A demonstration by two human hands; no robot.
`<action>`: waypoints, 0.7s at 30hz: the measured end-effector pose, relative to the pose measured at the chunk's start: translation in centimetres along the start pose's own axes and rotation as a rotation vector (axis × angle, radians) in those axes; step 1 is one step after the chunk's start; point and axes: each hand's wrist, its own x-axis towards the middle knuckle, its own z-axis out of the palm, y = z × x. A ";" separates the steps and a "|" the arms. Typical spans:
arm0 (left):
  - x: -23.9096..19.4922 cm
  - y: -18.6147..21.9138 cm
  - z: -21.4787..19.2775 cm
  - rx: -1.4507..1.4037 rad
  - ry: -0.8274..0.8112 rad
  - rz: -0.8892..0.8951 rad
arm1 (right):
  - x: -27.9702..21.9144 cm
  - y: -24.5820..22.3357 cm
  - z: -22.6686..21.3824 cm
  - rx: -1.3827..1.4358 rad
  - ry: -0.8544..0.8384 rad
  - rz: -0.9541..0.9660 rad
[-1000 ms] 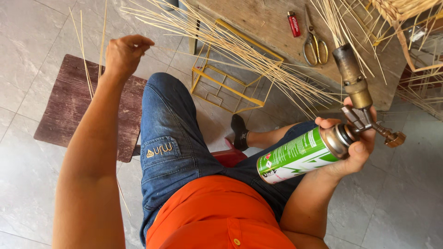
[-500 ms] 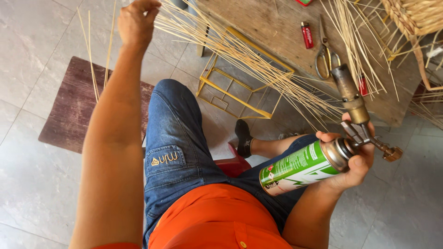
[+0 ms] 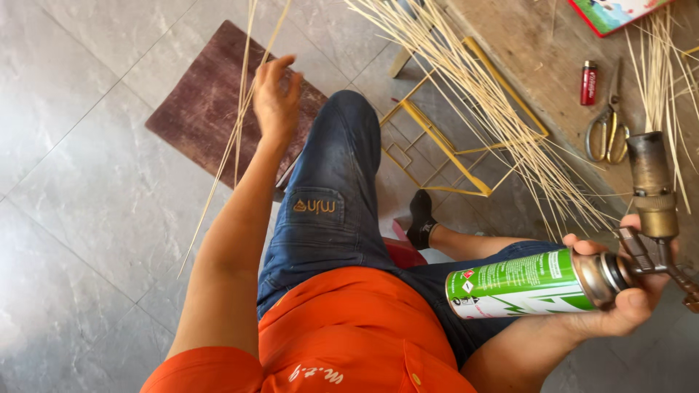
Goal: The person uses a handheld blowtorch to heat thin bamboo sticks one by one, rotating them to soften the material. After heating, the sticks are placed on a nearby stool. The person then gathers a bundle of sticks and aligns them.
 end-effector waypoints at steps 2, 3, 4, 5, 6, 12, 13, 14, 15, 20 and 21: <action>-1.7 -2.8 -3.1 0.105 0.054 -0.082 | -0.4 0.0 0.3 -0.014 -0.011 -0.014; -2.4 -4.3 -4.2 0.190 0.102 -0.084 | -0.5 0.2 0.4 -0.022 -0.019 -0.017; -3.2 -5.7 -5.0 0.274 0.150 -0.087 | -0.9 0.4 0.4 -0.030 -0.028 -0.021; -3.6 -6.9 -5.5 0.325 0.140 -0.136 | -1.0 1.0 0.6 -0.024 -0.041 -0.022; -4.6 -7.9 -6.2 0.374 0.130 -0.186 | -1.3 0.8 0.4 -0.029 -0.037 -0.015; -5.9 -9.3 -6.2 0.521 0.049 -0.274 | 2.8 1.7 -5.4 -0.126 -0.468 0.396; -6.1 -9.1 -6.0 0.502 0.031 -0.327 | 3.5 2.5 -6.8 -0.124 -0.523 0.427; -5.9 -9.1 -5.9 0.482 0.013 -0.379 | 4.2 3.5 -8.0 -0.116 -0.580 0.444; -6.1 -9.1 -5.9 0.492 -0.001 -0.407 | 4.4 4.1 -9.3 -0.106 -0.617 0.470; -5.3 -9.4 -5.9 0.493 -0.033 -0.500 | 4.9 6.7 -12.8 0.161 -0.706 0.458; -5.3 -9.3 -6.0 0.477 -0.032 -0.512 | 4.8 6.8 -12.8 0.170 -0.700 0.448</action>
